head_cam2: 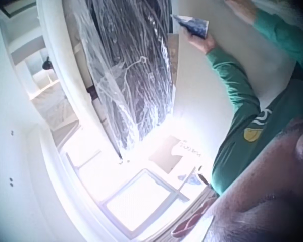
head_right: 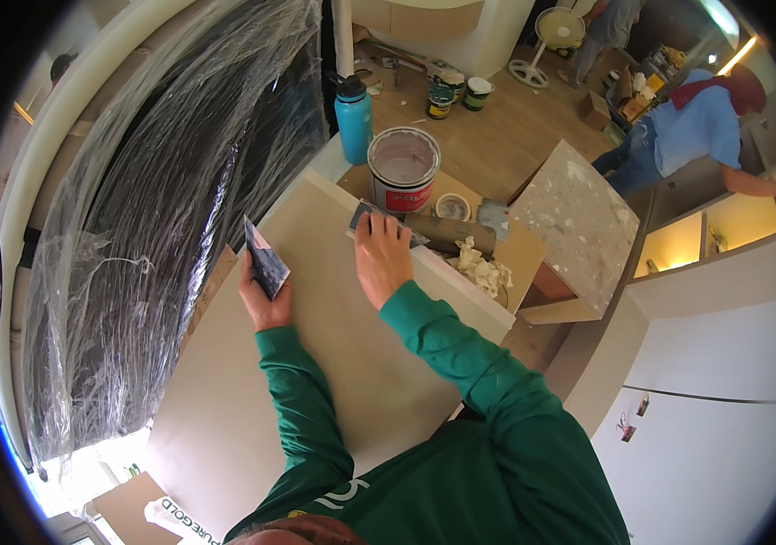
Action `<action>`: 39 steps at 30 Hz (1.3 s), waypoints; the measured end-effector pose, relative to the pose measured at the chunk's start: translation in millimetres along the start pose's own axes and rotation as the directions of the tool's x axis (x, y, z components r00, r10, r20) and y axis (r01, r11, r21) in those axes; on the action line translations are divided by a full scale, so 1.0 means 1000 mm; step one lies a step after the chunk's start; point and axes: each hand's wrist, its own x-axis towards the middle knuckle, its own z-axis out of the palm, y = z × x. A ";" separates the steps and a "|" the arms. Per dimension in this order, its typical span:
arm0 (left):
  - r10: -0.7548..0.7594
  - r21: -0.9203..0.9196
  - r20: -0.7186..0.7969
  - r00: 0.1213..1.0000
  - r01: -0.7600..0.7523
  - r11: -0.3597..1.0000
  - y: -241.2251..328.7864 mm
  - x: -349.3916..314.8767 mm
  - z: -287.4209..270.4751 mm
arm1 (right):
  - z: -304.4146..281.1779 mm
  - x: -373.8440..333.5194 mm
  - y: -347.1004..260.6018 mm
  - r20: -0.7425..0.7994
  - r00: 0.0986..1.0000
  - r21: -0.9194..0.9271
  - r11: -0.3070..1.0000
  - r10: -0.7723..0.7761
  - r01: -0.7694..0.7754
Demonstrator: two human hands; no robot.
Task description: The person applies a gray putty or filler to the edges and corners of a white furniture panel using small flexible scrapers, then wipes the scraper against the edge to remove excess material.
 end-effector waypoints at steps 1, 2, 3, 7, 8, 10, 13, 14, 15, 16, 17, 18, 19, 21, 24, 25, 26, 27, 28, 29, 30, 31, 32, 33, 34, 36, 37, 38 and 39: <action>-0.003 -0.002 0.002 1.000 0.003 1.000 0.000 0.000 0.000 | 0.004 0.000 -0.003 0.005 1.000 -0.011 1.000 -0.001 0.001; -0.007 -0.004 0.005 1.000 0.007 1.000 0.001 0.000 0.000 | 0.007 0.000 -0.006 0.010 1.000 -0.023 1.000 -0.001 0.001; 0.000 0.005 0.004 1.000 0.000 1.000 0.001 0.000 0.000 | 0.010 -0.001 -0.007 0.009 1.000 -0.029 1.000 -0.006 0.006; 0.017 0.021 -0.021 1.000 -0.016 1.000 0.000 -0.001 0.003 | 0.005 -0.008 -0.014 0.019 0.999 0.005 1.000 -0.028 0.028; 0.020 0.023 -0.032 0.999 -0.020 1.000 0.000 -0.001 0.003 | 0.002 -0.008 -0.015 0.024 0.999 0.031 0.999 -0.034 0.033; 0.004 0.011 -0.007 1.000 -0.003 1.000 0.000 -0.001 0.003 | -0.002 -0.007 -0.016 0.034 0.999 0.031 0.999 -0.038 0.037; 0.004 -0.001 -0.010 1.000 -0.004 1.000 0.001 -0.001 0.001 | -0.005 -0.001 -0.016 0.000 0.999 0.036 0.998 -0.042 0.042; 0.009 -0.005 -0.018 1.000 -0.009 1.000 0.001 -0.001 0.001 | -0.007 0.002 -0.016 -0.020 0.999 0.038 0.998 -0.043 0.043; 0.012 -0.001 -0.026 1.000 -0.012 1.000 0.000 -0.001 -0.001 | -0.010 0.003 -0.015 -0.039 0.998 0.112 0.993 -0.039 0.043; 0.018 -0.002 -0.029 0.999 -0.018 1.000 0.000 0.000 0.001 | -0.016 0.008 -0.012 -0.062 0.997 0.184 0.982 -0.039 0.050; 0.024 -0.003 -0.033 0.999 -0.025 1.000 0.000 0.000 0.002 | -0.023 0.011 -0.008 -0.085 0.996 0.254 0.965 -0.038 0.058; 0.005 0.023 -0.016 1.000 -0.004 1.000 -0.001 -0.001 0.003 | -0.032 0.014 -0.001 -0.137 0.989 0.373 0.923 -0.047 0.096; -0.012 0.046 0.002 1.000 0.012 0.999 -0.004 -0.003 0.008 | -0.044 0.018 0.009 -0.189 0.981 0.484 0.864 -0.055 0.141; -0.063 0.089 0.022 0.998 0.061 0.994 -0.007 -0.008 0.016 | -0.073 0.019 0.027 -0.248 0.966 0.635 0.740 -0.078 0.223; -0.188 0.109 0.050 0.981 0.182 0.977 -0.024 -0.012 0.018 | -0.122 0.014 0.058 -0.301 0.926 0.663 0.648 -0.225 0.373; -0.200 0.128 0.065 0.978 0.191 0.973 -0.034 -0.018 0.026 | -0.130 0.009 0.068 -0.343 0.884 0.605 0.645 -0.318 0.467; -0.223 0.157 0.081 0.971 0.209 0.965 -0.048 -0.023 0.037 | -0.136 0.003 0.079 -0.379 0.836 0.541 0.638 -0.397 0.548; -0.243 0.186 0.095 0.965 0.223 0.957 -0.062 -0.030 0.049 | -0.142 -0.002 0.087 -0.407 0.780 0.472 0.621 -0.475 0.625; -0.309 0.168 0.137 0.941 0.285 0.944 -0.076 -0.046 0.076 | -0.140 -0.009 0.098 -0.430 0.730 0.410 0.605 -0.532 0.683; -0.334 0.160 0.148 0.931 0.311 0.937 -0.087 -0.056 0.084 | -0.140 -0.013 0.106 -0.434 0.689 0.379 0.576 -0.580 0.724; -0.355 0.151 0.160 0.921 0.333 0.931 -0.097 -0.065 0.091 | -0.140 -0.017 0.112 -0.437 0.643 0.347 0.541 -0.629 0.766; -0.374 0.142 0.168 0.912 0.353 0.925 -0.106 -0.073 0.096 | -0.139 -0.021 0.119 -0.439 0.593 0.319 0.500 -0.674 0.805; -0.280 0.184 0.077 0.957 0.263 0.947 -0.114 -0.080 0.107 | -0.132 -0.023 0.130 -0.459 0.593 0.337 0.488 -0.662 0.805; -0.226 0.201 0.053 0.973 0.211 0.957 -0.116 -0.086 0.112 | -0.129 -0.020 0.140 -0.437 0.597 0.329 0.498 -0.673 0.803; -0.166 0.218 0.027 0.986 0.156 0.963 -0.115 -0.092 0.115 | -0.125 -0.014 0.152 -0.416 0.597 0.323 0.503 -0.686 0.802; -0.057 0.251 0.001 0.998 0.055 0.966 -0.113 -0.105 0.109 | -0.113 0.004 0.169 -0.396 0.601 0.368 0.479 -0.694 0.797; -0.006 0.242 -0.023 1.000 0.012 0.970 -0.111 -0.111 0.103 | -0.104 0.016 0.177 -0.384 0.594 0.363 0.477 -0.707 0.801; 0.046 0.226 -0.050 0.998 -0.034 0.974 -0.112 -0.118 0.093 | -0.094 0.029 0.187 -0.367 0.583 0.356 0.469 -0.725 0.808; 0.102 0.208 -0.079 0.992 -0.083 0.975 -0.111 -0.128 0.085 | -0.082 0.044 0.194 -0.351 0.566 0.349 0.457 -0.746 0.818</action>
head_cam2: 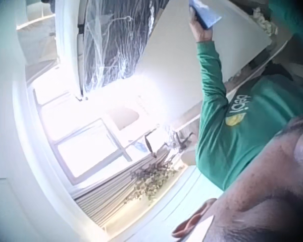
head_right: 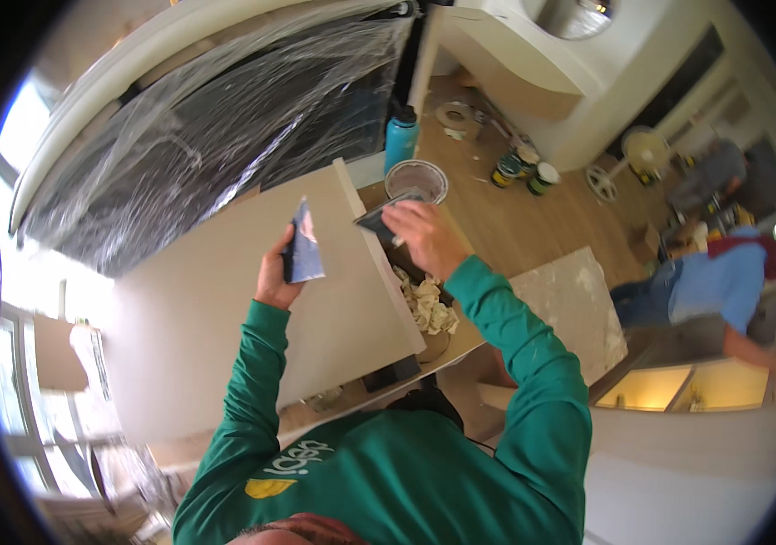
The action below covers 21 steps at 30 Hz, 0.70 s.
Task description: The person applies a gray putty or filler to the edges and corners of a white furniture panel using small flexible scrapers, then wipes the scraper against the edge to remove excess material.
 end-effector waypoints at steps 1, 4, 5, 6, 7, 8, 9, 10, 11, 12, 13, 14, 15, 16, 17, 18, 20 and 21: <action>0.044 -0.014 -0.012 0.999 -0.045 0.999 -0.001 -0.012 -0.008 | 0.010 -0.005 0.021 -0.005 1.000 0.033 0.999 0.009 -0.009; 0.239 -0.028 -0.164 0.957 -0.247 0.969 -0.019 -0.045 -0.043 | 0.030 -0.005 0.064 0.079 0.996 0.093 0.995 -0.039 0.032; 0.271 -0.016 -0.220 0.937 -0.281 0.960 -0.028 -0.057 -0.055 | 0.043 -0.005 0.077 0.117 0.991 0.102 0.993 -0.066 0.054; 0.302 0.002 -0.266 0.915 -0.313 0.950 -0.034 -0.063 -0.064 | 0.056 0.002 0.092 0.146 0.985 0.104 0.992 -0.090 0.075; 0.320 0.024 -0.320 0.892 -0.330 0.944 -0.043 -0.073 -0.073 | 0.070 0.003 0.102 0.180 0.978 0.113 0.990 -0.102 0.082; 0.357 -0.009 -0.332 0.873 -0.382 0.924 -0.053 -0.085 -0.077 | 0.081 0.007 0.109 0.184 0.974 0.126 0.986 -0.134 0.112; 0.390 -0.040 -0.341 0.855 -0.428 0.903 -0.060 -0.093 -0.081 | 0.090 0.012 0.117 0.187 0.969 0.135 0.982 -0.160 0.135; 0.427 -0.072 -0.343 0.837 -0.477 0.876 -0.064 -0.097 -0.081 | 0.096 0.022 0.122 0.186 0.964 0.136 0.977 -0.188 0.164; 0.474 -0.082 -0.352 0.807 -0.531 0.843 -0.069 -0.099 -0.081 | 0.102 0.029 0.125 0.145 0.968 0.201 0.964 -0.203 0.172; 0.501 -0.061 -0.356 0.788 -0.555 0.830 -0.070 -0.099 -0.081 | 0.107 0.032 0.128 0.179 0.960 0.216 0.961 -0.214 0.174; 0.530 -0.044 -0.366 0.765 -0.584 0.811 -0.072 -0.099 -0.086 | 0.110 0.038 0.127 0.215 0.948 0.233 0.955 -0.236 0.184; 0.550 -0.033 -0.369 0.750 -0.601 0.798 -0.073 -0.096 -0.083 | 0.110 0.038 0.129 0.257 0.935 0.239 0.953 -0.246 0.185; 0.553 -0.052 -0.372 0.745 -0.612 0.789 -0.073 -0.093 -0.080 | 0.111 0.037 0.130 0.260 0.930 0.256 0.947 -0.261 0.195; 0.569 -0.049 -0.372 0.733 -0.628 0.777 -0.073 -0.090 -0.082 | 0.110 0.036 0.130 0.261 0.925 0.273 0.940 -0.277 0.205; 0.583 -0.046 -0.371 0.723 -0.642 0.766 -0.073 -0.088 -0.083 | 0.110 0.035 0.130 0.262 0.920 0.288 0.934 -0.291 0.213; 0.597 -0.043 -0.368 0.713 -0.654 0.755 -0.073 -0.086 -0.085 | 0.109 0.033 0.129 0.267 0.918 0.297 0.931 -0.294 0.212; 0.580 -0.061 -0.399 0.710 -0.652 0.756 -0.073 -0.085 -0.080 | 0.103 0.020 0.124 0.286 0.915 0.313 0.930 -0.283 0.190; 0.569 -0.081 -0.411 0.712 -0.650 0.755 -0.074 -0.085 -0.079 | 0.100 0.013 0.120 0.290 0.910 0.322 0.926 -0.295 0.198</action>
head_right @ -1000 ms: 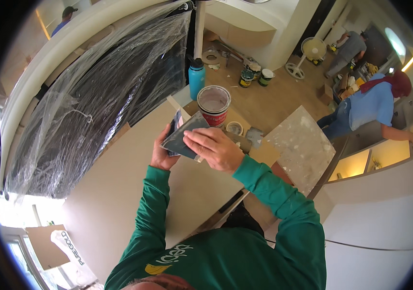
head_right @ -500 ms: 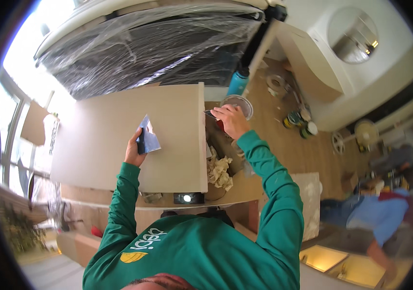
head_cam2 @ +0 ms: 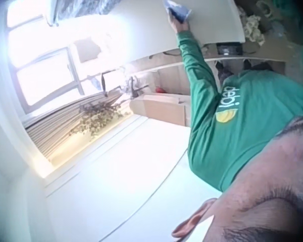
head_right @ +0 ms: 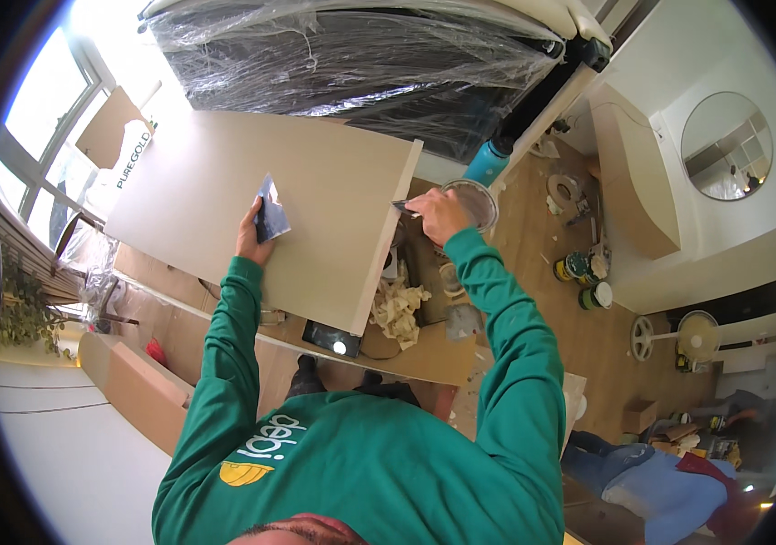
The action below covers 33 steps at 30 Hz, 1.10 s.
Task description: The person applies a gray putty or filler to the edges and corners of a white furniture panel using small flexible scrapers, then wipes the scraper against the edge to remove excess material.
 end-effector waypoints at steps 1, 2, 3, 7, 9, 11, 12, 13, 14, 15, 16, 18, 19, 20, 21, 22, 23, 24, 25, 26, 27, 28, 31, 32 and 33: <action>-0.007 -0.013 -0.008 1.000 0.007 1.000 0.002 0.001 -0.001 | 0.000 -0.005 -0.006 0.001 1.000 0.006 1.000 -0.011 0.011; 0.005 -0.048 -0.002 1.000 -0.005 0.999 0.002 0.002 -0.002 | 0.000 -0.010 -0.013 0.001 1.000 0.012 1.000 -0.021 0.021; 0.009 -0.049 -0.001 1.000 -0.009 0.999 0.003 0.002 -0.003 | 0.000 -0.016 -0.020 0.012 0.999 0.019 0.999 -0.032 0.032; -0.007 -0.068 0.011 1.000 0.008 0.998 0.006 0.005 -0.007 | 0.000 -0.038 -0.048 0.027 0.998 0.052 0.997 -0.064 0.062; -0.016 -0.081 0.020 1.000 0.018 0.997 0.006 0.007 -0.010 | -0.004 -0.049 -0.065 0.051 0.996 0.055 0.996 -0.075 0.072; -0.019 -0.083 0.030 0.999 0.021 0.996 0.005 0.008 -0.011 | -0.006 -0.060 -0.079 0.068 0.994 0.059 0.995 -0.082 0.078; -0.021 -0.086 0.035 0.999 0.024 0.996 0.006 0.008 -0.012 | -0.006 -0.065 -0.085 0.078 0.993 0.072 0.994 -0.084 0.079; -0.023 -0.089 0.043 0.999 0.027 0.996 0.005 0.009 -0.011 | -0.008 -0.070 -0.092 0.088 0.992 0.084 0.993 -0.086 0.079; -0.026 -0.093 0.049 0.998 0.030 0.995 0.005 0.009 -0.012 | -0.009 -0.075 -0.100 0.100 0.989 0.060 0.993 -0.104 0.099; -0.028 -0.089 0.048 0.998 0.032 0.995 0.005 0.007 -0.013 | -0.010 -0.080 -0.108 0.114 0.988 0.059 0.993 -0.106 0.100; -0.030 -0.084 0.051 0.998 0.035 0.996 0.005 0.006 -0.010 | -0.011 -0.084 -0.115 0.123 0.987 0.056 0.993 -0.106 0.099; -0.037 -0.075 0.053 0.998 0.041 0.996 0.005 0.005 -0.008 | -0.012 -0.096 -0.127 0.135 0.984 0.031 0.993 -0.116 0.113; -0.038 -0.072 0.054 0.998 0.041 0.997 0.005 0.006 -0.009 | -0.012 -0.102 -0.133 0.135 0.982 0.009 0.991 -0.130 0.130; -0.039 -0.069 0.054 0.998 0.042 0.997 0.005 0.007 -0.011 | -0.013 -0.106 -0.138 0.136 0.980 -0.013 0.989 -0.143 0.146; -0.036 -0.070 0.054 0.998 0.039 0.997 0.005 0.008 -0.012 | -0.015 -0.109 -0.142 0.131 0.979 -0.021 0.987 -0.156 0.160; -0.037 -0.066 0.055 0.998 0.040 0.997 0.005 0.009 -0.013 | -0.018 -0.113 -0.148 0.123 0.979 -0.028 0.985 -0.163 0.168; -0.039 -0.061 0.057 0.998 0.043 0.997 0.005 0.011 -0.014 | -0.021 -0.118 -0.153 0.116 0.979 -0.035 0.984 -0.170 0.175; -0.063 -0.049 0.058 0.996 0.066 0.997 0.004 0.010 -0.016 | -0.026 -0.122 -0.158 0.142 0.982 -0.005 0.992 -0.127 0.129; -0.082 -0.030 0.065 0.995 0.084 0.996 0.007 0.009 -0.013 | -0.034 -0.120 -0.165 0.159 0.983 0.023 0.996 -0.087 0.084; -0.101 -0.012 0.072 0.992 0.102 0.995 0.009 0.006 -0.011 | -0.042 -0.119 -0.171 0.177 0.983 0.052 0.998 -0.047 0.038; -0.156 0.036 0.078 0.985 0.154 0.987 0.008 0.002 -0.009 | -0.048 -0.121 -0.179 0.087 0.996 0.055 0.998 -0.028 0.023; -0.206 0.085 0.087 0.975 0.199 0.976 0.005 -0.005 -0.005 | -0.056 -0.122 -0.188 -0.009 1.000 0.056 0.998 -0.012 0.013; -0.416 0.219 0.131 0.900 0.383 0.897 -0.022 -0.054 0.036 | -0.076 -0.124 -0.216 -0.312 0.950 -0.010 1.000 0.014 -0.018; -0.493 0.242 0.154 0.856 0.451 0.859 -0.033 -0.070 0.044 | -0.079 -0.123 -0.229 -0.408 0.913 -0.038 0.999 0.010 -0.028; -0.571 0.268 0.177 0.801 0.519 0.811 -0.046 -0.084 0.053 | -0.080 -0.123 -0.242 -0.440 0.898 -0.051 0.999 -0.014 -0.010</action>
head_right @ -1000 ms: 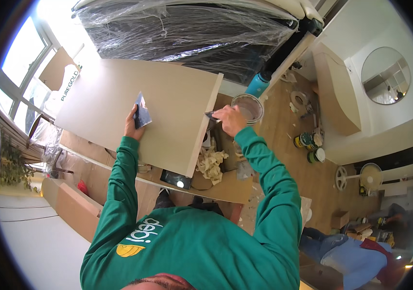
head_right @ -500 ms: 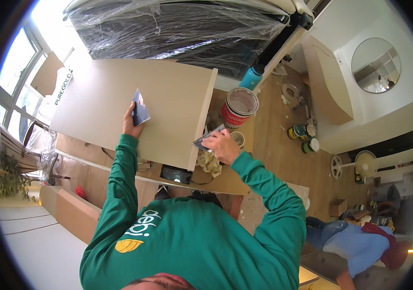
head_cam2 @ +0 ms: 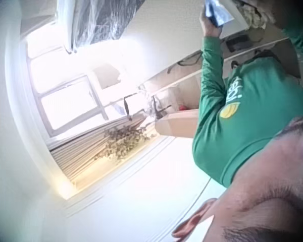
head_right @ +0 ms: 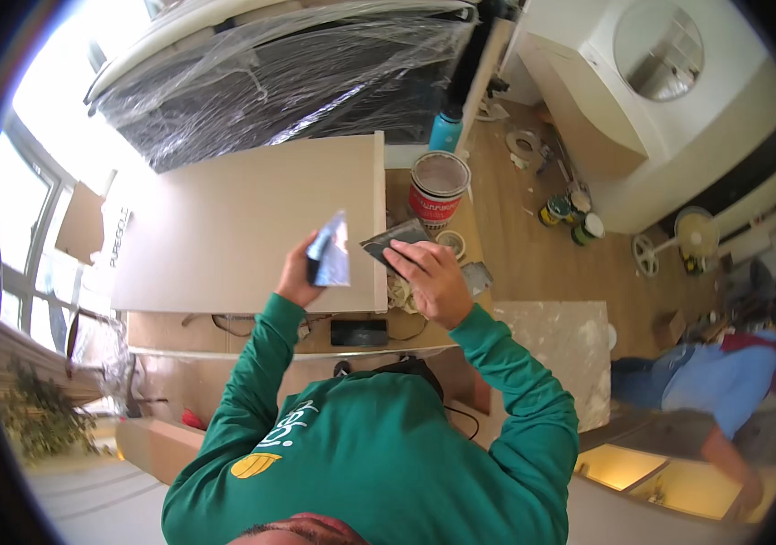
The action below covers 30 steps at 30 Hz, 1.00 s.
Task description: The person applies a gray putty or filler to the edges and corners of a white furniture panel using small flexible scrapers, then wipes the scraper against the edge to remove excess material.
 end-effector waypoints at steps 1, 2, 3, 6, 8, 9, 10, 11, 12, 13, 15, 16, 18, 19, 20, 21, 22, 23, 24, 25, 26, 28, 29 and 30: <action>-0.059 -0.010 0.032 0.998 0.060 0.998 -0.013 -0.006 0.023 | -0.001 0.002 -0.013 -0.039 0.999 -0.009 1.000 -0.021 0.021; -0.122 -0.014 0.063 0.990 0.123 0.992 -0.022 -0.016 0.048 | 0.000 0.000 -0.024 -0.080 0.996 -0.022 0.999 -0.039 0.037; -0.166 0.017 0.087 0.982 0.165 0.986 -0.026 -0.026 0.068 | 0.005 -0.006 -0.029 -0.087 0.994 -0.029 0.997 -0.068 0.066; -0.113 0.093 0.074 0.991 0.106 0.990 -0.021 -0.031 0.091 | 0.014 -0.027 -0.026 -0.158 0.978 -0.073 0.987 0.133 -0.146; -0.074 0.166 0.097 0.992 0.057 0.984 -0.011 -0.035 0.113 | 0.014 -0.048 -0.004 -0.080 0.972 -0.147 0.962 0.222 -0.232; -0.063 0.211 0.101 0.993 0.040 0.977 -0.006 -0.038 0.116 | 0.024 -0.066 0.005 -0.100 0.953 -0.122 0.947 0.286 -0.297; -0.030 0.239 0.074 0.997 0.012 0.971 0.000 -0.037 0.113 | 0.036 -0.080 0.002 -0.110 0.931 -0.087 0.930 0.347 -0.357; 0.009 0.247 0.063 0.998 -0.024 0.969 0.006 -0.027 0.114 | 0.038 -0.086 -0.003 -0.184 0.847 0.061 0.866 0.499 -0.497; 0.047 0.257 0.055 0.997 -0.060 0.964 0.013 -0.016 0.116 | 0.038 -0.090 -0.007 -0.234 0.732 0.217 0.768 0.640 -0.603; 0.040 0.244 0.005 0.999 -0.040 0.969 0.020 -0.011 0.118 | 0.038 -0.094 -0.009 -0.245 0.607 0.376 0.651 0.756 -0.659; -0.037 0.055 0.070 0.997 0.033 0.998 0.042 0.009 0.077 | 0.048 -0.098 -0.016 -0.258 0.562 0.460 0.612 0.786 -0.644; -0.091 -0.088 0.163 0.982 0.106 0.990 0.055 0.018 0.041 | 0.053 -0.100 -0.019 -0.255 0.547 0.507 0.592 0.797 -0.627; -0.030 -0.126 0.050 0.998 0.037 0.991 0.055 0.043 0.014 | 0.073 -0.116 -0.019 -0.216 0.530 0.594 0.541 0.820 -0.596; 0.008 -0.138 -0.012 1.000 -0.009 0.990 0.054 0.049 0.003 | 0.084 -0.124 -0.019 -0.194 0.525 0.641 0.513 0.828 -0.572; 0.037 -0.151 -0.044 0.998 -0.043 0.988 0.052 0.052 -0.007 | 0.094 -0.132 -0.017 -0.181 0.530 0.641 0.508 0.828 -0.575; 0.069 -0.162 -0.080 0.994 -0.081 0.983 0.050 0.052 -0.017 | 0.105 -0.139 -0.016 -0.164 0.536 0.644 0.502 0.828 -0.578; 0.102 -0.171 -0.112 0.988 -0.121 0.978 0.048 0.051 -0.026 | 0.110 -0.145 -0.015 -0.150 0.544 0.646 0.499 0.825 -0.578; 0.125 -0.249 -0.080 0.989 -0.141 0.958 0.046 0.048 -0.041 | 0.112 -0.146 -0.016 -0.097 0.533 0.679 0.447 0.841 -0.582; 0.149 -0.310 -0.040 0.988 -0.153 0.938 0.044 0.046 -0.054 | 0.118 -0.149 -0.015 -0.092 0.538 0.688 0.444 0.838 -0.573; 0.169 -0.363 0.009 0.986 -0.154 0.919 0.042 0.046 -0.056 | 0.124 -0.151 -0.014 -0.098 0.538 0.697 0.444 0.837 -0.563; 0.198 -0.423 0.050 0.979 -0.159 0.892 0.038 0.042 -0.058 | 0.126 -0.151 -0.011 -0.095 0.544 0.704 0.442 0.834 -0.555; 0.198 -0.401 0.057 0.979 -0.159 0.902 0.035 0.044 -0.058 | 0.130 -0.151 -0.010 -0.082 0.559 0.705 0.444 0.825 -0.553; 0.199 -0.390 0.062 0.978 -0.160 0.907 0.034 0.045 -0.056 | 0.133 -0.151 -0.012 -0.054 0.555 0.727 0.414 0.830 -0.548; 0.209 -0.385 0.035 0.977 -0.180 0.905 0.032 0.043 -0.056 | 0.136 -0.154 -0.015 -0.028 0.552 0.747 0.384 0.834 -0.543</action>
